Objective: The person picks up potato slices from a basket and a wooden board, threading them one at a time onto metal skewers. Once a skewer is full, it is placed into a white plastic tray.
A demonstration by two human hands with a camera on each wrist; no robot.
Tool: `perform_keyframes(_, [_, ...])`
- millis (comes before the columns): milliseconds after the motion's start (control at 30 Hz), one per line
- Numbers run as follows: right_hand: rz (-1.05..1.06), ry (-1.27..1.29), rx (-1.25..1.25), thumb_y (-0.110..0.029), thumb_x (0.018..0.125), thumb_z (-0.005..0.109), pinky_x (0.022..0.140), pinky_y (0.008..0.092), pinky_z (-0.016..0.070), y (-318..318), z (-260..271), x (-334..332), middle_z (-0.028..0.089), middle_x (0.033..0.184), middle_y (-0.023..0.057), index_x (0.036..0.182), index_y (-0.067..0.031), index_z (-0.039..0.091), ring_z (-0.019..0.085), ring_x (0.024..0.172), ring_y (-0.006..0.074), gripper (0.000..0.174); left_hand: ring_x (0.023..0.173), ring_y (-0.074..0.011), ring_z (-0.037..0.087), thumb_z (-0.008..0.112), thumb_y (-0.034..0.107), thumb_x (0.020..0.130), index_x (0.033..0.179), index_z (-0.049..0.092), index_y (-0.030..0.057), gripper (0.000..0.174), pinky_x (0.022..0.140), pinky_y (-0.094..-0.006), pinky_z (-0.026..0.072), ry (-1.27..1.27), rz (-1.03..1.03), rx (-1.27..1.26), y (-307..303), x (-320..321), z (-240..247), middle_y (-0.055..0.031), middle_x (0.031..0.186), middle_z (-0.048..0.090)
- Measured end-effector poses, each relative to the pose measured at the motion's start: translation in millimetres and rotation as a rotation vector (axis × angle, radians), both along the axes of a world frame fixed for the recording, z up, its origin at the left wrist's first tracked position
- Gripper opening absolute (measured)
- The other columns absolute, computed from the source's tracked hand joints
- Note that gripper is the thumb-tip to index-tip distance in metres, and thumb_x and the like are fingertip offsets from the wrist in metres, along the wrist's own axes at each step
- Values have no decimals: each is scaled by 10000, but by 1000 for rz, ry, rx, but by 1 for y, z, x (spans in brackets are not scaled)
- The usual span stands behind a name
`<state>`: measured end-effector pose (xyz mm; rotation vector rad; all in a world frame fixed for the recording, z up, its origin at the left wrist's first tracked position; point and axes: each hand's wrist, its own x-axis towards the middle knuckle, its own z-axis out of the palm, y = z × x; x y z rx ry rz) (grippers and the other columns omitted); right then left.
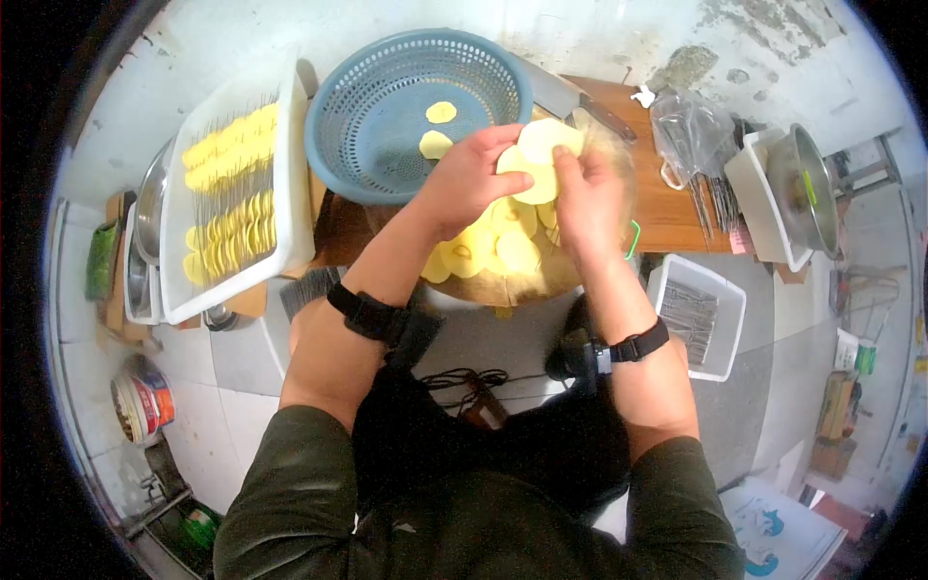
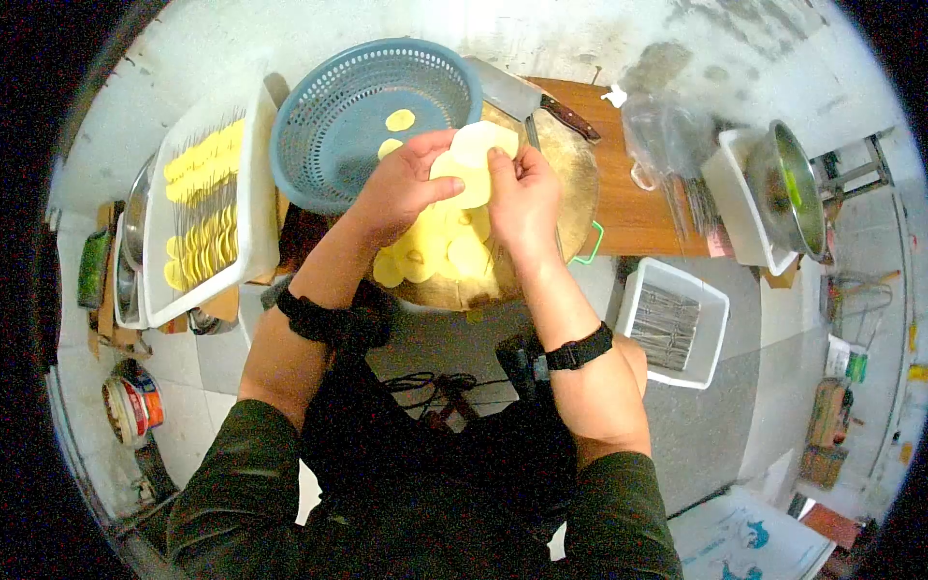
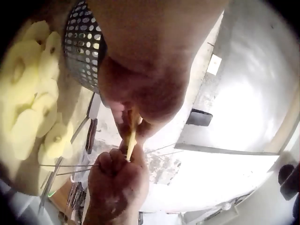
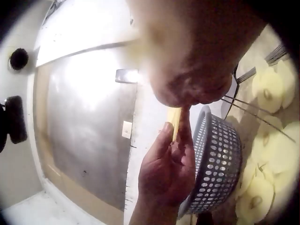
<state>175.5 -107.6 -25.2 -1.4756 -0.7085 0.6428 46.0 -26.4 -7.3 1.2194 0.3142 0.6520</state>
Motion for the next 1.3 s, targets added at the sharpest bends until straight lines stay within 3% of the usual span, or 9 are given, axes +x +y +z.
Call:
perform_keyframes(200, [-109,86,148,-152,924,602,562,230,423,-4,5,2,637,761,22,900,23,638,523,635,64,180,818,-105,636,602,52,882,1137,617,-15,264,716,-248,529,335,135,-52,8,-1,-8,-47,973,678])
perform_keyframes(533, [-74,109,78,-136,907,608,550,226,407,-12,7,16,632,790,0,981,21,643,512,627,53,177,881,-172,649,574,86,917,1179,515,-12,286,682,-298,600,215,206,-71,9,-4,-7,-91,1010,623])
perform_keyframes(767, [42,131,24,-107,902,606,607,200,409,-22,0,19,628,842,4,1045,20,619,528,688,53,192,953,-166,633,502,13,928,1299,453,-1,374,711,-297,598,211,-2,-26,-6,1,-21,-96,1120,606])
perform_keyframes(933, [37,133,-59,-103,900,624,579,210,410,-29,0,20,617,793,4,1007,11,609,524,646,54,157,850,-142,568,567,43,874,1097,548,44,223,697,-334,512,244,-53,250,-9,-2,-23,-25,950,581])
perform_keyframes(967, [37,150,-52,-103,896,631,583,220,417,-30,3,17,603,755,-5,997,7,607,527,644,58,151,820,-128,611,486,77,913,1114,594,-45,259,696,-306,590,236,-77,191,-8,1,-27,-88,963,618])
perform_keyframes(1067, [16,155,-8,-110,889,645,602,212,423,-31,6,9,604,750,-10,971,1,616,533,664,52,141,786,-107,588,542,137,912,1057,615,-35,236,657,-298,570,207,30,453,-18,0,-34,-75,930,608])
perform_keyframes(1100, [19,154,-9,-110,889,645,602,212,423,-32,4,11,604,750,-10,971,1,616,533,664,52,141,786,-107,588,542,137,912,1057,615,-35,236,657,-298,570,207,33,453,-21,0,-25,-75,930,608])
perform_keyframes(1167, [13,38,-125,-121,888,652,652,210,446,-33,-3,17,636,808,8,975,4,633,556,707,62,153,746,-123,571,652,195,879,914,628,37,164,687,-320,484,242,-33,-77,-26,2,-3,-37,802,591])
perform_keyframes(1300, [14,-14,-127,-141,887,660,670,205,443,-34,-1,10,639,832,2,990,8,647,548,721,57,182,735,-130,604,626,208,906,1015,650,-1,237,700,-314,500,347,85,222,-19,12,-29,-53,817,655])
